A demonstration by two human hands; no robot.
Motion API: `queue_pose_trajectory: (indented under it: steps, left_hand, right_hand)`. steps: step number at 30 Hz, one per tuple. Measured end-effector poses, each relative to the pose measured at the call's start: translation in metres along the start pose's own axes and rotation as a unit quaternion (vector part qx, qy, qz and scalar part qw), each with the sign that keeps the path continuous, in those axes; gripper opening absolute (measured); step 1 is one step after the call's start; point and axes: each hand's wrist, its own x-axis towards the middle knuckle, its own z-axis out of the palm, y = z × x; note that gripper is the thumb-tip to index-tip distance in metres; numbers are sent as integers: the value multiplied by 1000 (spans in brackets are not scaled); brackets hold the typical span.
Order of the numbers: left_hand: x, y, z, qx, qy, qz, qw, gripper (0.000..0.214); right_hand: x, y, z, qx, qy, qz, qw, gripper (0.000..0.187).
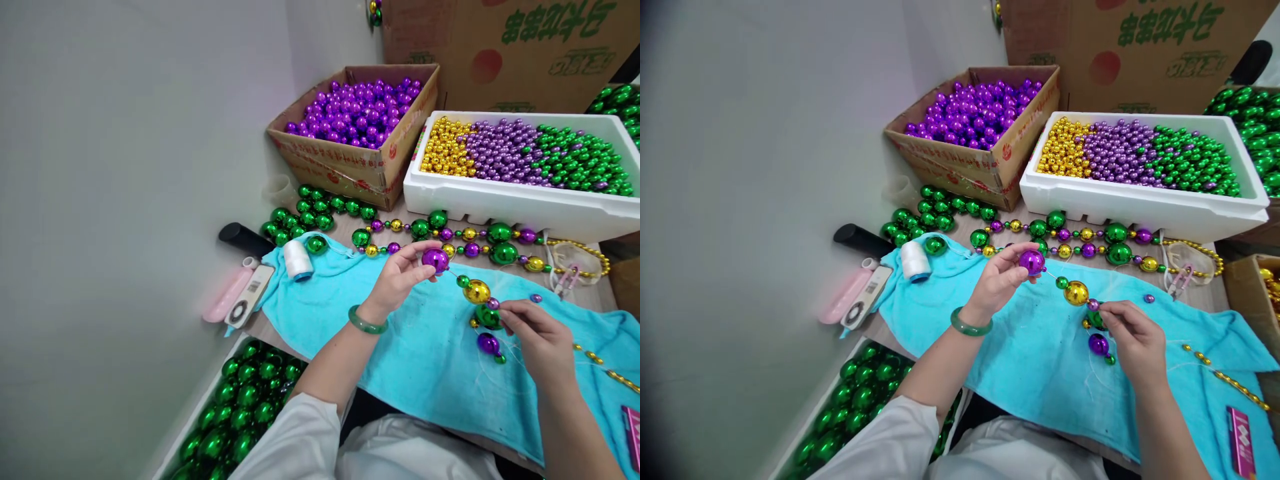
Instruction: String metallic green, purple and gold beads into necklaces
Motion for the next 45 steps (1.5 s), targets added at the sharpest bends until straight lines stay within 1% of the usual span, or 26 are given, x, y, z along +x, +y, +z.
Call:
queue_pose_trajectory:
  steps: [4, 8, 11, 13, 16, 18, 20, 22, 23, 25, 27, 29, 32, 33, 35, 36, 38, 40, 41, 42, 43, 45]
  left_hand:
    - [-2, 1, 4, -52, -15, -26, 998, 41]
    - [-2, 1, 4, -32, -3, -14, 999, 41]
    - [-1, -2, 4, -26, -6, -20, 999, 40]
    - [-2, -5, 4, -21, 3, -12, 1000, 41]
    - [-3, -9, 3, -2, 13, 18, 1000, 43]
    - [-4, -9, 3, 11, -7, 16, 1000, 40]
    - [-4, -8, 3, 21, -44, -11, 999, 40]
    - [-4, -6, 2, 30, -70, -38, 996, 41]
    - [-5, -6, 1, 32, -71, -41, 996, 42]
    - [-6, -6, -1, 22, -47, -32, 998, 42]
    - [-7, -8, -4, -7, -7, -27, 1000, 35]
    - [-9, -13, -10, -26, 41, -23, 999, 30]
    - [-11, -20, -21, 17, 113, 15, 993, 23]
    - [-11, -22, -24, 44, 131, 29, 990, 21]
    - [-12, -23, -28, 103, 145, 49, 983, 20]
    - [-12, -22, -29, 135, 143, 57, 979, 19]
    - [-13, -18, -27, 198, 123, 75, 970, 19]
    - [-12, -12, -21, 248, 93, 90, 960, 19]
    - [-11, -9, -18, 266, 76, 94, 956, 19]
    - [-10, -7, -15, 280, 59, 96, 953, 19]
    - [-9, -5, -11, 292, 42, 97, 951, 19]
    - [-7, -2, -5, 321, 5, 101, 942, 19]
  right_hand:
    - [1, 1, 0, 11, -4, 14, 1000, 9]
    - [1, 2, -4, -1, -11, -1, 1000, 8]
    - [1, 2, -5, -5, -26, -10, 1000, 9]
    - [0, 1, -4, -10, -30, -9, 999, 9]
    - [-1, 0, -2, -16, -29, -13, 999, 8]
    - [0, -1, -2, -20, -30, -23, 999, 8]
    - [1, -1, -2, -23, -36, -24, 999, 8]
    - [1, -2, -2, 0, -44, 4, 999, 10]
    - [1, -3, -1, 26, -49, 27, 998, 13]
    - [1, -5, 2, 89, -66, 75, 991, 20]
    - [0, -8, 8, 142, -86, 108, 980, 26]
    - [1, -10, 17, 165, -99, 129, 973, 27]
    - [8, -8, 33, 142, -97, 145, 974, 28]
    - [10, -6, 37, 117, -94, 147, 978, 28]
    - [15, -2, 44, 40, -100, 141, 984, 27]
    - [17, -1, 46, -10, -106, 128, 986, 28]
    - [20, -3, 49, -107, -107, 81, 985, 27]
    - [21, -10, 50, -153, -84, 23, 984, 26]
    - [21, -16, 52, -149, -72, 3, 986, 26]
    - [22, -21, 54, -126, -70, -2, 989, 26]
    - [22, -27, 56, -91, -82, 5, 992, 28]
    - [23, -36, 62, -4, -131, 42, 990, 35]
